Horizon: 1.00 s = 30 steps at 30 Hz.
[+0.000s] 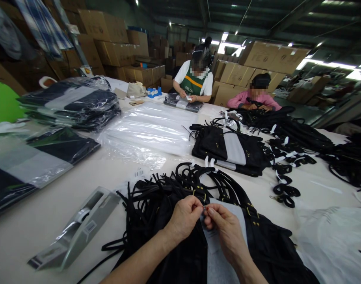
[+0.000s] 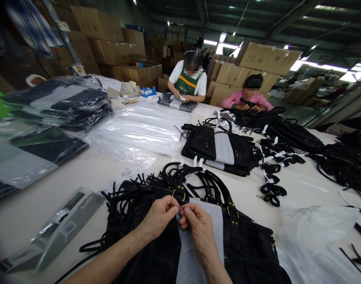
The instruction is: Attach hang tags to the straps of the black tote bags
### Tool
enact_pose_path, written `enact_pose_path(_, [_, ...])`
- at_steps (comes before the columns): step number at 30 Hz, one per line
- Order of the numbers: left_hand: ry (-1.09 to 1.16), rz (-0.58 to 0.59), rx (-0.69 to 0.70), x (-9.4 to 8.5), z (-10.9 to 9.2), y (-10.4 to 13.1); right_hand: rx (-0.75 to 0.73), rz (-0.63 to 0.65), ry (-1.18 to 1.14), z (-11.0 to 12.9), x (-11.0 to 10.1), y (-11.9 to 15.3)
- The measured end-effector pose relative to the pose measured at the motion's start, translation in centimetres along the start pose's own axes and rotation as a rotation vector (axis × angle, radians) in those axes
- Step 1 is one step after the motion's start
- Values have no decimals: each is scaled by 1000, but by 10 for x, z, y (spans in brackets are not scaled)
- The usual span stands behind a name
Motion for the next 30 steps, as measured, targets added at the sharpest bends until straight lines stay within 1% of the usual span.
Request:
enact_pose_path(5, [-79, 46, 106, 0, -12, 2, -21, -11, 22, 1, 1, 0])
enact_pose_path(9, [-102, 90, 135, 0, -16, 4, -23, -5, 35, 0, 2, 0])
enact_pose_path(13, [-108, 89, 154, 1, -14, 6, -23, -7, 42, -1, 2, 0])
enact_pose_path(18, [-159, 73, 145, 3, -8, 5, -33, -13, 79, -1, 2, -2])
enact_pose_path(27, [-227, 93, 157, 8, -5, 4, -101, -63, 162, -1, 3, -3])
enact_pose_path(30, [-234, 93, 156, 8, -4, 3, -98, -79, 169, -1, 2, -3])
Point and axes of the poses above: each hand's wrist, its own y-axis away from the middle knuckle, its own x-axis out of the palm, z = x × y, the point moved 9 cm from there along -y, towards the middle knuckle, and after that the axes turned 10 degrees about x, right-handed, at the moved point
